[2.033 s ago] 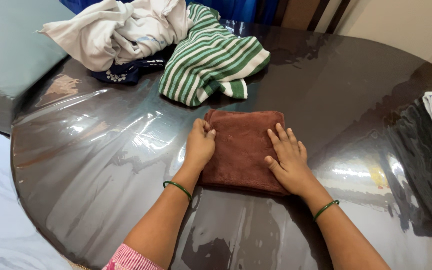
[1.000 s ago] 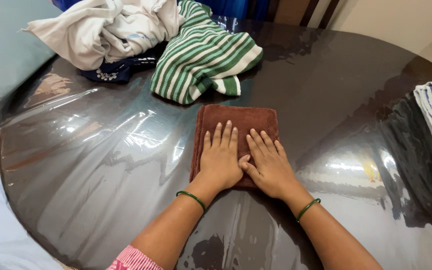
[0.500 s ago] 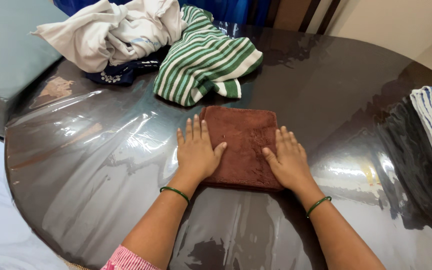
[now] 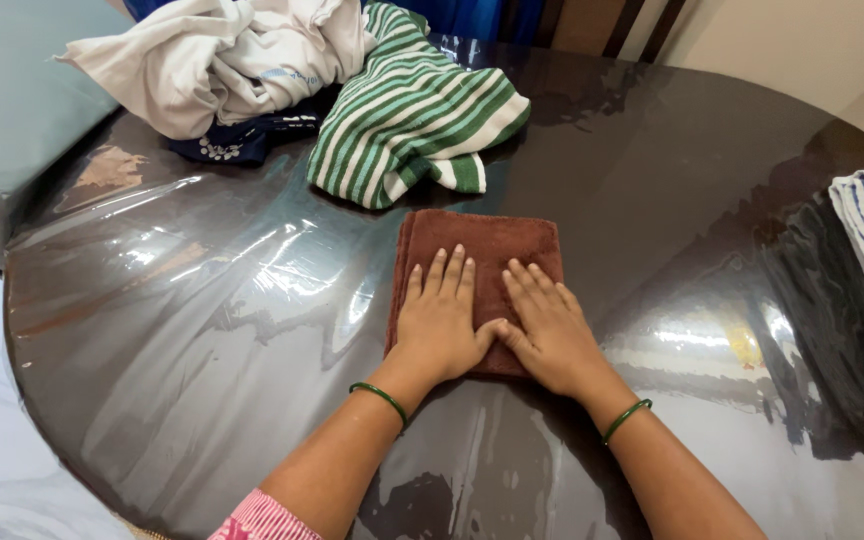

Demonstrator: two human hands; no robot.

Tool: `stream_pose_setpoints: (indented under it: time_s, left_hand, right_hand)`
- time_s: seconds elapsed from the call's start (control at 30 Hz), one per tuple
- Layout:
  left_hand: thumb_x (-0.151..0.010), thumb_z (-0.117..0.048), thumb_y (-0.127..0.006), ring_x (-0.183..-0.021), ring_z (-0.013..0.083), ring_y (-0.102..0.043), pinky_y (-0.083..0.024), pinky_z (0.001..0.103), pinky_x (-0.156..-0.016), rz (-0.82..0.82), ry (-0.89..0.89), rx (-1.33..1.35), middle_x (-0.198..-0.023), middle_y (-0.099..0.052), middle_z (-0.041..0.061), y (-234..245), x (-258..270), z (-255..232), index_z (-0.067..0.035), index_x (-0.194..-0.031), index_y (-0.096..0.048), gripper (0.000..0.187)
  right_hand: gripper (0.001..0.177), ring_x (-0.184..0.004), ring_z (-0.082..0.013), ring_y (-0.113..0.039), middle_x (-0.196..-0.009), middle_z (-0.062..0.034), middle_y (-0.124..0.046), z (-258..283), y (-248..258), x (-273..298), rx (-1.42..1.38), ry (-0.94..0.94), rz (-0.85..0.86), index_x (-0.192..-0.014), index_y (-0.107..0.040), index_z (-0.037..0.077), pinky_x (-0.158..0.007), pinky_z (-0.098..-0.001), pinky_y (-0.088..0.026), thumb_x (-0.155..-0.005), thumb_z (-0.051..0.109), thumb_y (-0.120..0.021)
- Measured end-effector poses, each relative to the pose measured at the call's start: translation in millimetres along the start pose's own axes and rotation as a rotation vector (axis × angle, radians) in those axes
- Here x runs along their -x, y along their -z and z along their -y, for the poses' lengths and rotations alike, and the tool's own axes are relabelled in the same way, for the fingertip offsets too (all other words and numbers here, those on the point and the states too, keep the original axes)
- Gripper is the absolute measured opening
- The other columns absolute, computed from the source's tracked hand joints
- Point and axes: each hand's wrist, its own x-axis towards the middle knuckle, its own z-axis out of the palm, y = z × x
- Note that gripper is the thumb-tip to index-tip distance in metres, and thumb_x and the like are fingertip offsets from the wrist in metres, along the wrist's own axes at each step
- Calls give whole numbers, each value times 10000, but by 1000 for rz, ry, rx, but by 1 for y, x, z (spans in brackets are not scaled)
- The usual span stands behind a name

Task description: The person folds a light blue towel on a round table, then folds a brown towel, and finally begins to unfold a green and white striped towel. Each towel is smoothed and folded into a compact rectangle and placed on a growing stack.

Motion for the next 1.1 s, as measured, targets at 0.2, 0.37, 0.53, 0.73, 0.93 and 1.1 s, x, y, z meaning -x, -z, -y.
stream_pose_setpoints:
  time_s: [0.2,0.37,0.53,0.73,0.93,1.1]
  left_hand:
    - [-859,-775,-468,-1556,314,-69,-53,534,-1221,63,136,3,-1674,-120,173,15,-2,13,12,-1569,-187,1097]
    - [-871,-743,-496,-1548,355,-64,-63,526,-1222,40,195,8,-1675,-115,191,19,-1,21,22,-1570,-194,1079]
    - [-987,-607,-524,-1579,358,-129,-85,518,-1267,-393,-12,-142,-1695,-196,221,13,1,8,-1,-1583,-279,884]
    - [-927,-585,-522,-1560,358,-45,-34,518,-1241,115,31,17,-1672,-111,230,18,1,3,23,-1574,-188,948]
    - [-893,-449,-507,-1537,355,-32,-17,542,-1220,99,35,20,-1669,-96,188,25,5,1,-59,-1616,-152,894]
    - [-927,-574,-485,-1563,344,-13,-13,567,-1225,178,70,-9,-1683,-86,184,27,4,0,3,-1589,-156,938]
  right_hand:
    - [767,-1556,-306,-155,-1691,-125,-200,-40,-15,-2,-56,-134,-10,-1595,-271,87,-1208,-504,-157,-1001,560,-379]
    - [759,-1552,-329,-172,-1681,-154,-221,-69,-18,-3,-28,-264,-49,-1597,-276,74,-1219,-498,-159,-1021,561,-361]
    - [683,-1567,-348,-193,-1677,-178,-279,-53,6,-3,-51,-182,-210,-1570,-330,48,-1234,-482,-161,-1058,500,-325]
    - [731,-1555,-378,-185,-1676,-221,-231,8,19,-23,-83,180,-97,-1595,-287,5,-1221,-483,-155,-1025,454,-377]
    - [708,-1571,-317,-194,-1690,-174,-233,30,-20,-76,-181,167,72,-1592,-280,33,-1217,-465,-167,-1054,490,-334]
    - [695,-1579,-273,-184,-1701,-105,-236,5,-33,-92,-94,80,54,-1596,-304,101,-1205,-472,-174,-1046,525,-298]
